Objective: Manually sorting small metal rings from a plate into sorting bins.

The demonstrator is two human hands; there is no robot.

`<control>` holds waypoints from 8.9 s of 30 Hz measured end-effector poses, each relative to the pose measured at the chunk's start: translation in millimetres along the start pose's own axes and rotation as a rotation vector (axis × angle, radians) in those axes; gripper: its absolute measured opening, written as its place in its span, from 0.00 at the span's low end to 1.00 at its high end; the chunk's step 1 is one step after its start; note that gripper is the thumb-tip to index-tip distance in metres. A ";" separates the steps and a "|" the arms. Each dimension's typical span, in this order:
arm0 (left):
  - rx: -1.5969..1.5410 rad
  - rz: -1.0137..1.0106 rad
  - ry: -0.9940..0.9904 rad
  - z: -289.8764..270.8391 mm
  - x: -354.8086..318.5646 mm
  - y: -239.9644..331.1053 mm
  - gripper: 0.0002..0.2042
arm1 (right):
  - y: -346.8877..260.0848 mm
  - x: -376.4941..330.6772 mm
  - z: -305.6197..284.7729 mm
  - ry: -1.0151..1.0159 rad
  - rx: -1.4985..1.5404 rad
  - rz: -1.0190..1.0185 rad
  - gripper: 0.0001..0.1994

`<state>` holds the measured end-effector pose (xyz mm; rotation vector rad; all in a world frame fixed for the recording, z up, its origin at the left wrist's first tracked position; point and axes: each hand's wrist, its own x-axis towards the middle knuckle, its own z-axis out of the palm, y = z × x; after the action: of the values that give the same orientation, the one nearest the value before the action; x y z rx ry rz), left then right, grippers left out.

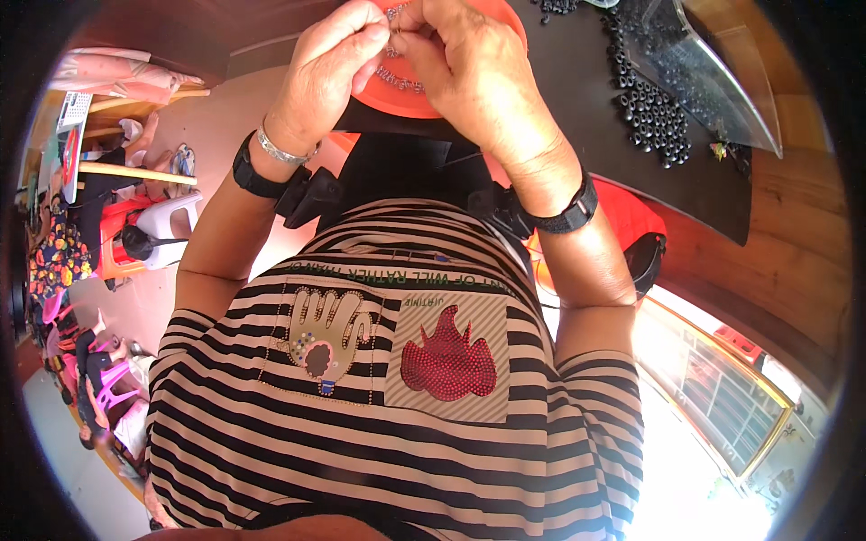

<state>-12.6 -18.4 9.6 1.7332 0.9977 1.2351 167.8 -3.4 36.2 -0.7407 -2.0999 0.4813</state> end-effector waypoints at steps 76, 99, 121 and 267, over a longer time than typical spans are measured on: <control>-0.396 -0.260 0.065 5.1 36.6 -26.4 0.12 | 91.7 36.5 -13.4 -0.178 0.151 -0.203 0.14; -0.457 -0.276 0.140 12.2 27.4 -5.4 0.10 | 78.6 34.3 -14.9 -0.314 0.584 0.063 0.08; 0.334 0.234 0.166 12.2 28.2 -7.6 0.05 | 89.7 32.7 -11.7 -0.408 0.446 0.273 0.12; -0.012 -0.110 0.009 -1.0 30.7 -7.3 0.16 | 73.1 30.3 -4.9 -0.289 0.344 0.042 0.09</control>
<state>-7.9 12.4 14.3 1.6426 1.0744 1.1767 181.7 71.8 15.2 -0.5392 -2.1853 0.9941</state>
